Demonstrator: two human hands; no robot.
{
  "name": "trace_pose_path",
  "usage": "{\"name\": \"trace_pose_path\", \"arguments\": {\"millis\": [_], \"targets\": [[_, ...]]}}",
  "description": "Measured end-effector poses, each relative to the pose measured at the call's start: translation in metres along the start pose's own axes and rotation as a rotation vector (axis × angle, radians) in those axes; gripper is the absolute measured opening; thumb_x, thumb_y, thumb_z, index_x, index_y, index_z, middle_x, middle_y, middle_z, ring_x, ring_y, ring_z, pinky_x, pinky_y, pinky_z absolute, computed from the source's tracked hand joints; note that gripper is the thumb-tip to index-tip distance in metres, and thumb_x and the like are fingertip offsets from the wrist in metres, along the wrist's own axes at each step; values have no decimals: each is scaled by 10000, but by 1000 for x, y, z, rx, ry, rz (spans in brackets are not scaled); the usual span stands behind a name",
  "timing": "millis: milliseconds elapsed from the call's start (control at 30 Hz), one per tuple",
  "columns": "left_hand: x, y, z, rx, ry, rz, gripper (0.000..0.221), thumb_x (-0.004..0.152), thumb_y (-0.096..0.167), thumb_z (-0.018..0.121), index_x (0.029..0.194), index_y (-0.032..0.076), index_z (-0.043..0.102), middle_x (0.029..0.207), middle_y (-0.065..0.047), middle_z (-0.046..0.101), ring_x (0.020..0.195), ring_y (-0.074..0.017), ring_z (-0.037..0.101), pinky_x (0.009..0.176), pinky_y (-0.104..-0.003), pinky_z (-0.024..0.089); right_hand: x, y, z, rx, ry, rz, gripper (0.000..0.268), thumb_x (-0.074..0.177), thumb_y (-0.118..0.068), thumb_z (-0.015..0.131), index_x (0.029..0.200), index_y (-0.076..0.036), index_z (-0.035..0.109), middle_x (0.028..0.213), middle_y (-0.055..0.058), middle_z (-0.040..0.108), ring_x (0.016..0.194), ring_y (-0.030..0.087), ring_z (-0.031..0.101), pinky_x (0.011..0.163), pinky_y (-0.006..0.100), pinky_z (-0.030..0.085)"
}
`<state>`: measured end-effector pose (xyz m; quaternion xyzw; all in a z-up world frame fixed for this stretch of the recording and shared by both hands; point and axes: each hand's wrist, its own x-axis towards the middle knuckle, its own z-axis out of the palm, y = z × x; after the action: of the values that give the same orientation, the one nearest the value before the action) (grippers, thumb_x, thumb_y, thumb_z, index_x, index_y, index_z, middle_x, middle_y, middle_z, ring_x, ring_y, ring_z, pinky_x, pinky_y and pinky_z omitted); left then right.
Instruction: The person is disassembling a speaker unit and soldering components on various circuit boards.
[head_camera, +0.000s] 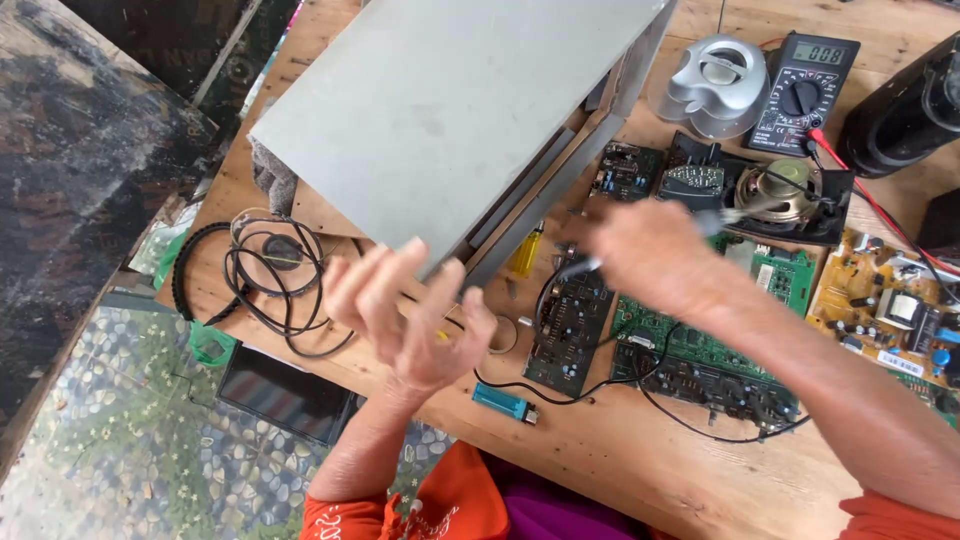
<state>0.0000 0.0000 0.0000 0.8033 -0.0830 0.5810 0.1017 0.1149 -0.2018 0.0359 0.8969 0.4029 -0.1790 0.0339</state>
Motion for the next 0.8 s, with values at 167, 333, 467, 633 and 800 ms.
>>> {"name": "trace_pose_path", "arguments": {"millis": [167,333,467,633,800], "targets": [[22,4,-9,-79,-170,-140,221,931,232,602,1122,121,613,1293,-125,518,1155,-330,469,1029,-515,411,44,-8,88,-183,168,-353,675,834,157,576,1393,-209,475,817,86,565,456,186,529,329,284,471],[12,-6,-9,-138,-262,-183,301,857,111,634,1155,88,596,1343,-152,478,1175,-367,458,1008,-504,434,73,-10,119,-325,354,-417,613,823,28,613,1341,-276,491,1312,147,559,409,171,636,295,277,425],[11,-12,-1,-78,-289,-228,494,847,140,646,1324,90,527,1458,-165,397,1353,-377,410,1146,-585,360,84,-12,130,-371,396,-427,447,832,-26,626,1208,-249,533,1252,108,529,413,180,601,338,307,369],[15,-13,10,-123,-244,-272,585,694,69,554,1279,91,561,1466,-169,407,1367,-408,416,1148,-578,346,86,-6,131,-373,462,-486,372,782,19,654,1055,-206,539,1301,55,487,976,228,535,364,320,374],[20,-9,15,-226,-152,-306,456,721,40,442,1134,132,612,1383,-91,480,1287,-342,378,1136,-535,351,85,4,133,-462,482,-516,428,845,-39,629,1202,-259,539,1385,41,473,1235,259,473,427,287,435]]}}
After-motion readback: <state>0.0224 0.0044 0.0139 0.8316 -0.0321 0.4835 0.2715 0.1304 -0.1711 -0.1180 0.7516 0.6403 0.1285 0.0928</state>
